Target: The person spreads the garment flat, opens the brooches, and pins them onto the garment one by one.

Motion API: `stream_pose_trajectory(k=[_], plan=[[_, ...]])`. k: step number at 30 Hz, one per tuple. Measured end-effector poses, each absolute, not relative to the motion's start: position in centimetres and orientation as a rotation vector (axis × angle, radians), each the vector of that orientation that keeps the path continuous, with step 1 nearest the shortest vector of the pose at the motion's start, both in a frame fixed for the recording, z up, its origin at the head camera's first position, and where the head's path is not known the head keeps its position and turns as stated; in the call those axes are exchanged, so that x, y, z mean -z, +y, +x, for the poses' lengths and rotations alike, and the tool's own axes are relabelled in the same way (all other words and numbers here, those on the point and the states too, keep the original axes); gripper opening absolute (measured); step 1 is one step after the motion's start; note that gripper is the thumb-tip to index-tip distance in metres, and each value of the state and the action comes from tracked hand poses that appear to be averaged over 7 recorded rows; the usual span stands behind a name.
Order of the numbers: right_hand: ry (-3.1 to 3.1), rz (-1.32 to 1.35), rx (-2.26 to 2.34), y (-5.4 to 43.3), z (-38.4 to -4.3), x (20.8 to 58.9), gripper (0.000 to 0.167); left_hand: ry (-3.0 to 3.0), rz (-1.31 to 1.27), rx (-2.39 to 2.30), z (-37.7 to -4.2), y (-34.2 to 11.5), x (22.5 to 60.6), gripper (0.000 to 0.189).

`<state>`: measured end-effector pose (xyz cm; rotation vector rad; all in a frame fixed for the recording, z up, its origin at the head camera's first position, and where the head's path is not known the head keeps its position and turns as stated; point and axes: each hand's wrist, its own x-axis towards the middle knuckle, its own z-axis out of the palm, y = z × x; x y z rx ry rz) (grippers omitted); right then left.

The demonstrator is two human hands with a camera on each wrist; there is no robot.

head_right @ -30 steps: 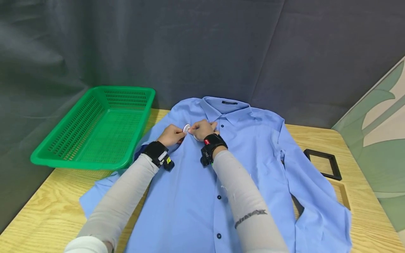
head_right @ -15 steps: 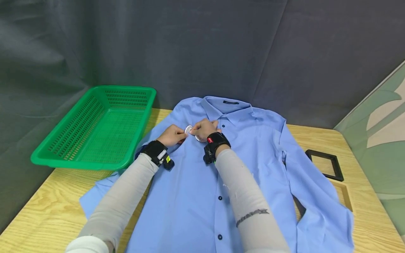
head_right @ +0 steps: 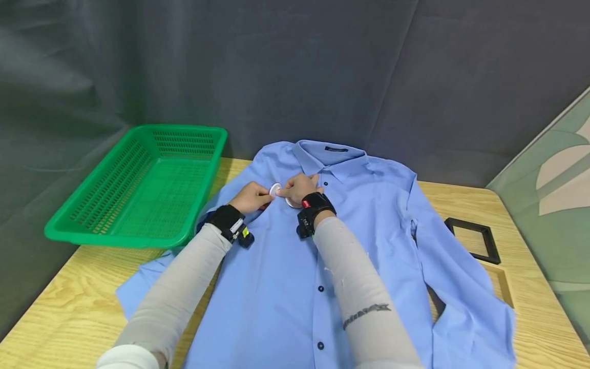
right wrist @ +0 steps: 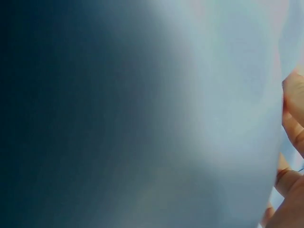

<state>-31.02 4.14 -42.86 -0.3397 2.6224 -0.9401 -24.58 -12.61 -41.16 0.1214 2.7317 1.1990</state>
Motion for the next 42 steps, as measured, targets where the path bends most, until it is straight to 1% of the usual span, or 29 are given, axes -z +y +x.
stream_pose_trajectory(k=[4,9,15,21,24,28,30,31,32,35,37,42], plan=[[2.620,-0.349,0.960,4.1,-30.7,42.6,0.033,2.789,0.095,-1.090,-24.5,-12.3,41.1,0.044],[2.621,-0.345,0.993,4.1,-30.5,42.7,0.032,2.886,0.128,-0.860,-24.7,-11.6,40.8,0.045],[2.630,-0.349,0.970,4.3,-30.8,43.1,0.034,2.847,0.125,-0.888,-24.9,-11.6,41.0,0.049],[2.624,-0.365,0.958,4.7,-30.8,42.9,0.033,2.831,0.106,-0.951,-24.7,-11.5,40.8,0.048],[2.613,-0.380,0.944,5.0,-30.7,42.7,0.028,2.858,0.111,-0.919,-24.5,-11.1,40.5,0.044],[2.588,-0.483,0.957,5.7,-30.5,42.5,0.015,2.917,0.132,-0.812,-24.1,-10.7,40.2,0.032],[2.582,-0.564,0.979,6.1,-30.3,42.4,0.015,2.942,0.143,-0.758,-24.0,-10.6,40.1,0.023],[2.578,-0.593,0.994,6.4,-30.2,42.3,0.018,2.957,0.152,-0.720,-23.9,-10.5,40.0,0.018],[2.580,-0.629,0.999,6.8,-30.1,42.3,0.021,2.969,0.172,-0.681,-23.8,-10.5,40.0,0.017],[2.606,-0.667,0.992,7.8,-29.9,42.1,0.028,2.987,0.268,-0.555,-23.6,-10.3,39.8,0.035],[2.614,-0.662,0.972,8.5,-29.7,41.9,0.030,2.978,0.344,-0.475,-23.3,-10.2,39.7,0.043],[2.634,-0.742,0.865,9.7,-29.4,42.0,0.033,2.912,0.431,-0.416,-22.8,-10.0,39.5,0.038]])
